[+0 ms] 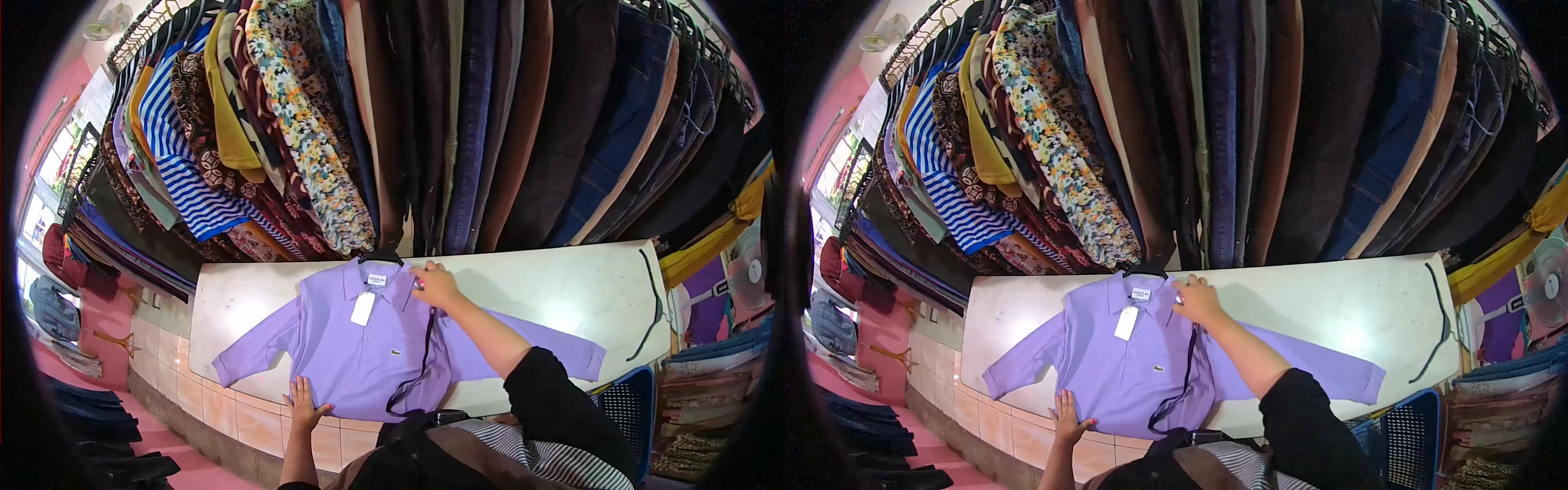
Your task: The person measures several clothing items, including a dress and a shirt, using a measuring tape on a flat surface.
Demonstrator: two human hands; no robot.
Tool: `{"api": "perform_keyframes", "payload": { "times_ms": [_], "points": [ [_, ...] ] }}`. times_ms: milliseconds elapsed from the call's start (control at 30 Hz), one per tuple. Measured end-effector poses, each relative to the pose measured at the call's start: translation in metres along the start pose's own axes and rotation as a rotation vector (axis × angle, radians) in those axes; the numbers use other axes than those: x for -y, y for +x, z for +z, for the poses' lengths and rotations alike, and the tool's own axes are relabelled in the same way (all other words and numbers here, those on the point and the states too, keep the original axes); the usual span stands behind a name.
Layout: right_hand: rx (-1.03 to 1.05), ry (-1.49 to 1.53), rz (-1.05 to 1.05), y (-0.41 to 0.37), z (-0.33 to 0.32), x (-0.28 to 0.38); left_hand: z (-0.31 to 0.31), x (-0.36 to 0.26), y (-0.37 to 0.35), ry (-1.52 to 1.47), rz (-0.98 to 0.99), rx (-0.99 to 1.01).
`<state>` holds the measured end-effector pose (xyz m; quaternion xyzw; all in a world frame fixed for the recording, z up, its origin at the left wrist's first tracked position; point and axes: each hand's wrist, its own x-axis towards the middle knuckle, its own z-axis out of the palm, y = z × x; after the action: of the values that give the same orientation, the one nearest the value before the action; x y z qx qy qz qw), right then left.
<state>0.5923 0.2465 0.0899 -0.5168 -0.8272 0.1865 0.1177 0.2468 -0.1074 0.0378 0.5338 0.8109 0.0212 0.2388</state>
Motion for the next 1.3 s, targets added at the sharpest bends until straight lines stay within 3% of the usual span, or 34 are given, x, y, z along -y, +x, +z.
{"api": "perform_keyframes", "payload": {
  "times_ms": [133,233,333,367,500,633,833,933,1000,1133,1167,1267,1300],
  "points": [
    [0.067,-0.091,0.028,0.006,0.036,0.032,0.006,0.008,-0.012,-0.025,-0.141,-0.184],
    [0.069,-0.062,0.119,-0.004,0.059,0.031,0.053,0.015,-0.017,-0.078,-0.507,-0.369],
    [0.137,-0.028,0.122,-0.025,0.054,0.030,0.059,-0.002,-0.011,-0.155,-0.595,-0.456],
    [0.159,-0.005,0.128,-0.037,0.050,0.030,0.049,-0.010,-0.003,-0.167,-0.725,-0.385],
    [0.199,0.053,0.183,-0.095,0.052,0.030,0.037,-0.006,0.025,0.016,-0.848,-0.400],
    [0.160,0.129,0.310,-0.157,0.044,0.031,0.026,-0.007,0.058,0.071,-0.855,-0.400],
    [-0.037,0.179,0.526,-0.215,0.030,-0.020,0.006,-0.098,0.134,0.081,-0.581,-0.354],
    [-0.146,0.163,0.700,-0.247,0.012,-0.068,0.004,-0.180,0.160,0.066,-0.313,-0.331],
    [-0.182,0.207,0.821,-0.268,-0.017,-0.099,0.036,-0.231,0.185,0.063,-0.134,-0.384],
    [-0.371,0.009,0.993,-0.323,-0.037,-0.204,0.046,-0.347,0.188,-0.061,0.376,-0.113],
    [-0.405,0.024,1.005,-0.337,-0.042,-0.232,0.045,-0.360,0.185,-0.139,0.521,0.010],
    [-0.437,-0.065,1.052,-0.363,-0.062,-0.288,0.037,-0.345,0.152,-0.682,0.758,-0.028],
    [-0.441,-0.050,1.042,-0.366,-0.065,-0.299,0.024,-0.322,0.137,-0.543,0.721,-0.163]
  ]
}}
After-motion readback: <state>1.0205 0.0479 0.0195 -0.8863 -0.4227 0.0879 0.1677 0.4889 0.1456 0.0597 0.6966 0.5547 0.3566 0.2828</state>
